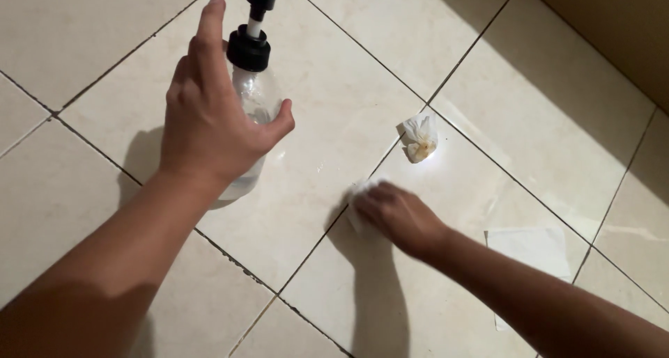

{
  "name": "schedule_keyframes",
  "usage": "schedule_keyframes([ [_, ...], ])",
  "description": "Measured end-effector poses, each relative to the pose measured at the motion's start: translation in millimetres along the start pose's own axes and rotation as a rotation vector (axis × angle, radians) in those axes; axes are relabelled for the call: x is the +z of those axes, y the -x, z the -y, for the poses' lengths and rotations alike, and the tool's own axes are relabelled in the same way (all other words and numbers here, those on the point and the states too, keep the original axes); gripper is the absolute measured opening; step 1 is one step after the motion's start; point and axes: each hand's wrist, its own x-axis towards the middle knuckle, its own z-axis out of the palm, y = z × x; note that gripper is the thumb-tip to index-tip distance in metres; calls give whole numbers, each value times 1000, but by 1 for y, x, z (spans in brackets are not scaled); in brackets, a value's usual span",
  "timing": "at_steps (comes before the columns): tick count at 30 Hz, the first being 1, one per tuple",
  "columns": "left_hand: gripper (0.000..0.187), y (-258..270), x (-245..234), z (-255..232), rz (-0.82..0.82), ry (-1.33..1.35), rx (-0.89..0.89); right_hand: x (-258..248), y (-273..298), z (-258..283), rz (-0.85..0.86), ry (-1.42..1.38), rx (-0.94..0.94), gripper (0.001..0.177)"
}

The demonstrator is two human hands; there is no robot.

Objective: Cleaning a stain on the floor using liquid cleaner and tissues, followed by sifting a cat litter box with a scoop.

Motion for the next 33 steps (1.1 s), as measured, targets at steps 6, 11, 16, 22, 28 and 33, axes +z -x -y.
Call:
schedule_keyframes([
  [6,110,3,-4,2,60,15,-68,0,16,-2,26,30,-90,15],
  [11,110,6,-8,4,-51,5,21,-10,-1,-4,40,22,-124,18],
  [16,106,7,-3,4,37,63,-74,-10,7,-9,65,27,-49,16],
  [22,110,7,-2,4,-30,1,7,-10,-3,-8,89,-4,-163,18],
  [28,113,0,-7,-1,-32,19,19,-10,2,-12,80,41,-247,23],
  [33,113,7,7,12,-47,-24,23,-3,-9,-16,27,46,-195,24],
])
